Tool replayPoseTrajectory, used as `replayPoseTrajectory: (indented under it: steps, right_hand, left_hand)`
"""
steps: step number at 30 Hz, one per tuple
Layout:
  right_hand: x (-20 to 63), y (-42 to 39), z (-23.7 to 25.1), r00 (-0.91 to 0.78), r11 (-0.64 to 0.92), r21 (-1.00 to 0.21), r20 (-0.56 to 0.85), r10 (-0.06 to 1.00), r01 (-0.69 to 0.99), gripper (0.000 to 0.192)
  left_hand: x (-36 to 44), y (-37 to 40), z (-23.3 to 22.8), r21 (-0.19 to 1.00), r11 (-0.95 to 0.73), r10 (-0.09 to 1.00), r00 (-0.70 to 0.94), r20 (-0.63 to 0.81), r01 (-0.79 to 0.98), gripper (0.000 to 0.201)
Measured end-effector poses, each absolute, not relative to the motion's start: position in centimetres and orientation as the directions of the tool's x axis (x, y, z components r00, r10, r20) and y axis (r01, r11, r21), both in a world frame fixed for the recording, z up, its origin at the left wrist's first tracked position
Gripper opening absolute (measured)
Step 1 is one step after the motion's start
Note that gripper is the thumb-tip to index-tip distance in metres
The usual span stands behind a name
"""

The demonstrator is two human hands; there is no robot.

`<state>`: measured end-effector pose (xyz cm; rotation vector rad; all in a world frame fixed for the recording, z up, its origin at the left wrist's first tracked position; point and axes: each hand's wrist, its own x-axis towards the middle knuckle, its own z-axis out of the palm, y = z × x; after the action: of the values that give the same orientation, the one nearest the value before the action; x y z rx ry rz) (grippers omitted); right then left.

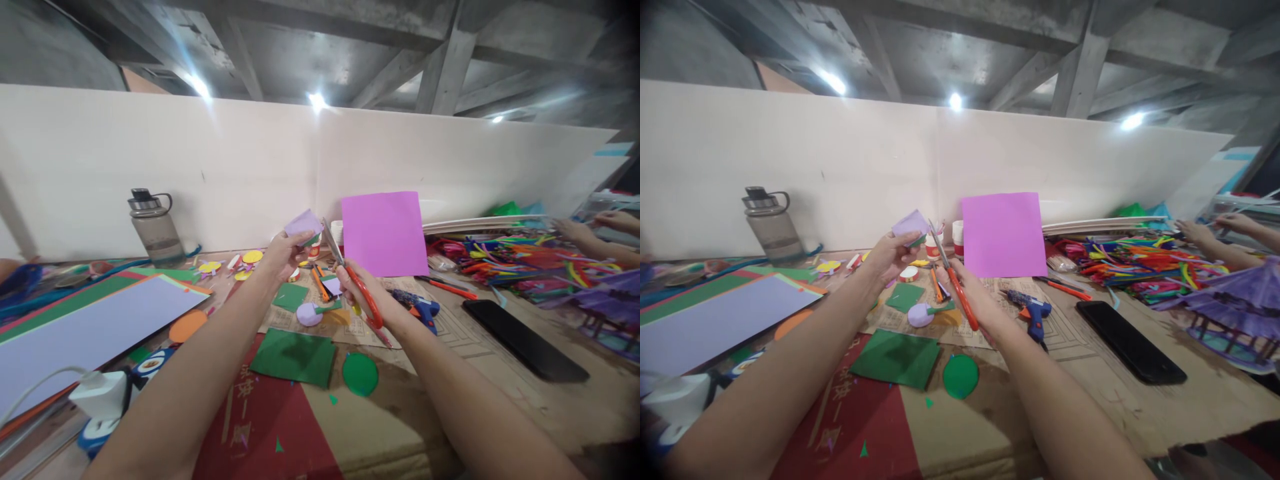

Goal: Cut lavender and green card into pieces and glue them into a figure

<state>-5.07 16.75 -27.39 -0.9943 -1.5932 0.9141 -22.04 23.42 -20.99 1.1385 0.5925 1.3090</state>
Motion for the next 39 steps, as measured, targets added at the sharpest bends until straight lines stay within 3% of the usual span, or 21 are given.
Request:
replayPoseTrajectory:
  steps: [5, 12, 39]
  right_hand:
    - [-5.1, 16.6, -27.5, -0.204, 0.392, -0.907, 0.358, 0.911, 0.155, 0.04]
    - [-5.4, 16.2, -27.1, -0.148, 0.318, -0.948, 0.318, 0.936, -0.025, 0.042]
    - [-6.1, 15.8, -26.1, -0.1, 0.293, -0.954, 0.299, 0.949, -0.069, 0.05]
  left_hand:
    - [-21.5, 23.0, -21.1, 0.903, -0.17, 0.926, 0.25, 0.284, -0.395, 0.035]
    - [-20.7, 22.9, -21.8, 0.937, -0.147, 0.874, 0.402, 0.273, -0.316, 0.037]
    - [-20.5, 22.9, -21.9, 0.932, -0.111, 0.859, 0.439, 0.264, -0.344, 0.037]
